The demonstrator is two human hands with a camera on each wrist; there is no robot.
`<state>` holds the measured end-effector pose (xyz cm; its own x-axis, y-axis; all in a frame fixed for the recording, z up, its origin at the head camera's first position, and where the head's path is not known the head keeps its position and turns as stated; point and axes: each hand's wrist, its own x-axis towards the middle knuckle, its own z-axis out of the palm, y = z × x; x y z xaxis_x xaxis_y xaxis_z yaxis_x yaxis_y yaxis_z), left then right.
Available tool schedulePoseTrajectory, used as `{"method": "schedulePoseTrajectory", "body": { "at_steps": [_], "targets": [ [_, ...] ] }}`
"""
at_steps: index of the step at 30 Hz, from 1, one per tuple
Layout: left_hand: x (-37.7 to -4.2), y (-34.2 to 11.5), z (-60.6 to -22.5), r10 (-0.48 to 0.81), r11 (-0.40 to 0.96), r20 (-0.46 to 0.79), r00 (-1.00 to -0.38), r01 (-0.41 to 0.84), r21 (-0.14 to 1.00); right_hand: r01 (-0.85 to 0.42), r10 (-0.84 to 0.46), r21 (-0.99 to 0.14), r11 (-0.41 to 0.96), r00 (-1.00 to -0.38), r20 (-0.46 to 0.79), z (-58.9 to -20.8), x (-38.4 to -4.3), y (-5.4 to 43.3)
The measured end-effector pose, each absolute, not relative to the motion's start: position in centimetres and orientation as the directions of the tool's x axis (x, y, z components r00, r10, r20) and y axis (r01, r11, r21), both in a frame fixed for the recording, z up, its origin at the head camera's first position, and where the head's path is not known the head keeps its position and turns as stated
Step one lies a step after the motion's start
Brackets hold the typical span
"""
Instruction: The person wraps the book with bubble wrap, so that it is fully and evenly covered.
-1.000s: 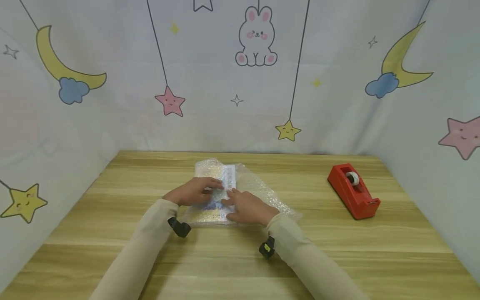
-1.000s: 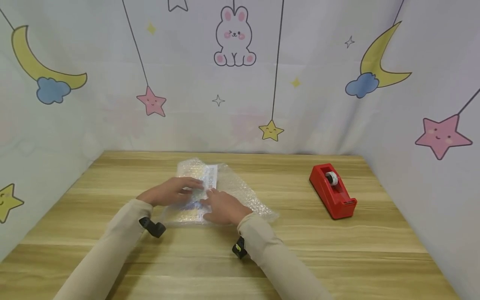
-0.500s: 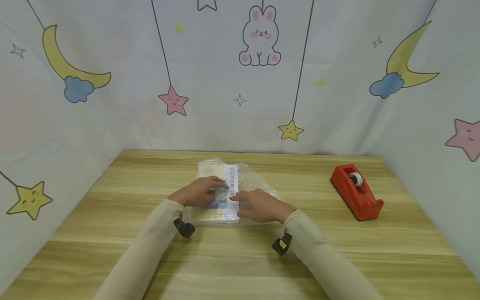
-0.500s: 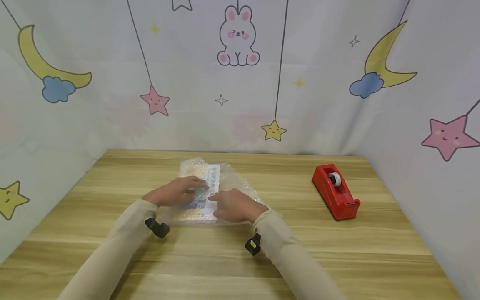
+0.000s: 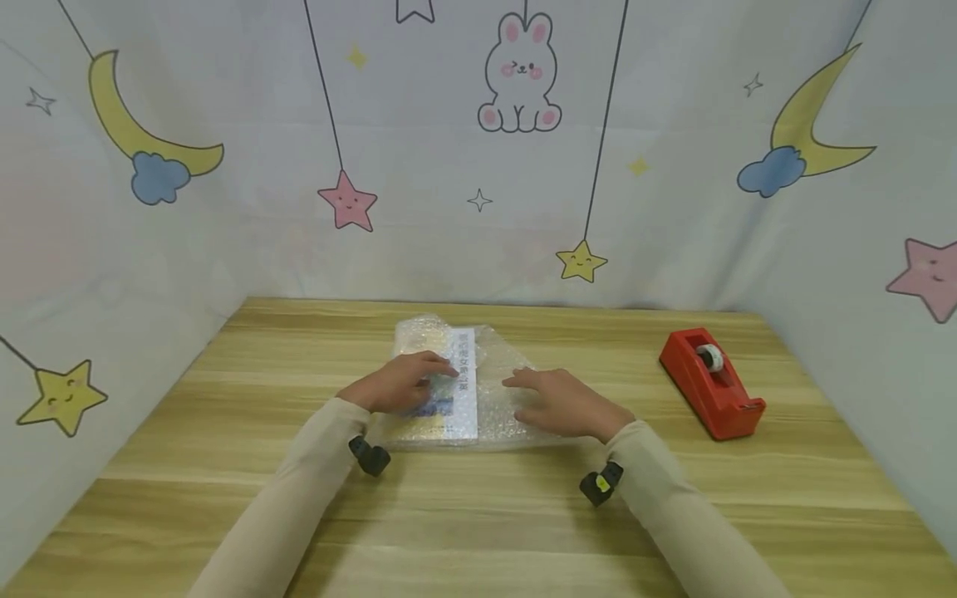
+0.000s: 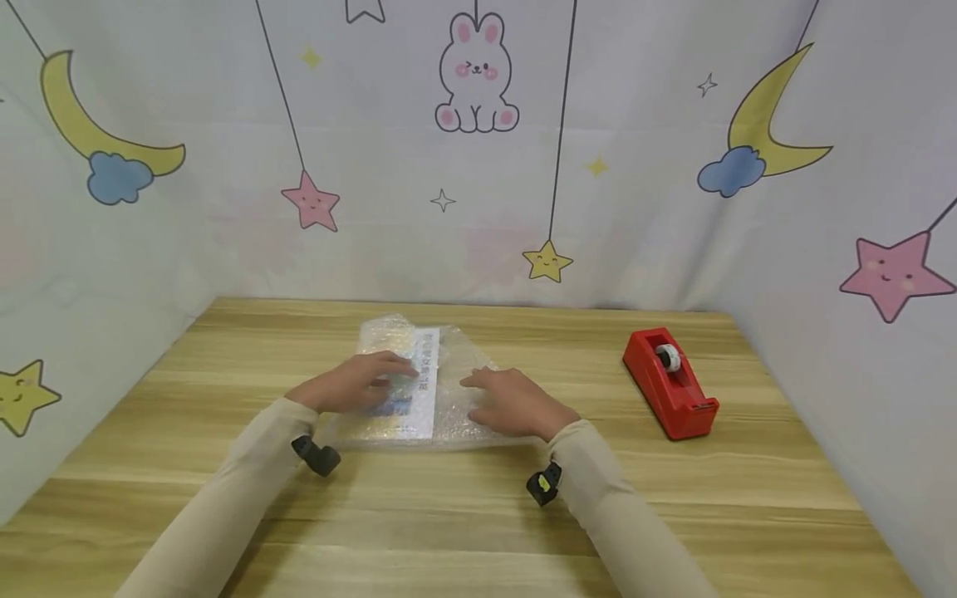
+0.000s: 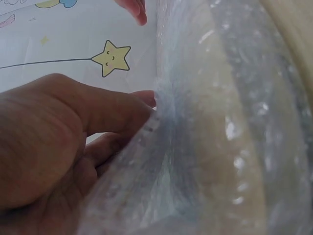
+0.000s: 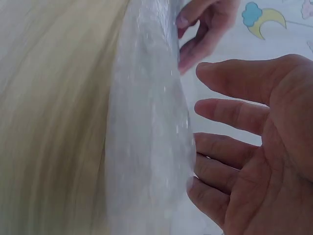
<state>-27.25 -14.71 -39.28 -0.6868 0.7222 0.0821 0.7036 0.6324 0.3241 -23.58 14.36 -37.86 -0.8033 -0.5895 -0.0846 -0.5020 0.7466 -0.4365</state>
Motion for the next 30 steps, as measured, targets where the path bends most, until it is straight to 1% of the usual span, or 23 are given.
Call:
{"method": "schedulePoseTrajectory", "body": {
  "at_steps": [5, 11, 19, 26, 30],
  "targets": [
    [-27.0, -14.8, -39.3, 0.704, 0.652, 0.059, -0.708, 0.677, 0.341, -0.457, -0.539, -0.435, 0.776, -0.839, -0.080, -38.2, -23.6, 16.9],
    [-27.1, -15.0, -39.2, 0.700, 0.661, 0.032, -0.714, 0.664, 0.351, -0.443, -0.529, -0.466, 0.766, -0.846, -0.064, -38.3, -23.5, 19.0],
    [-27.3, -14.9, -39.4, 0.702, 0.654, 0.033, -0.711, 0.663, 0.364, -0.389, -0.514, -0.553, 0.736, -0.854, -0.083, -38.9, -23.1, 21.0],
    [-27.2, -15.0, -39.4, 0.700, 0.650, 0.043, -0.713, 0.661, 0.375, -0.395, -0.532, -0.610, 0.687, -0.845, -0.051, -39.3, -22.6, 22.1],
    [-27.3, -14.9, -39.4, 0.698, 0.648, 0.034, -0.715, 0.652, 0.393, -0.341, -0.527, -0.683, 0.646, -0.846, -0.076, -39.7, -22.4, 22.3]
  ]
}}
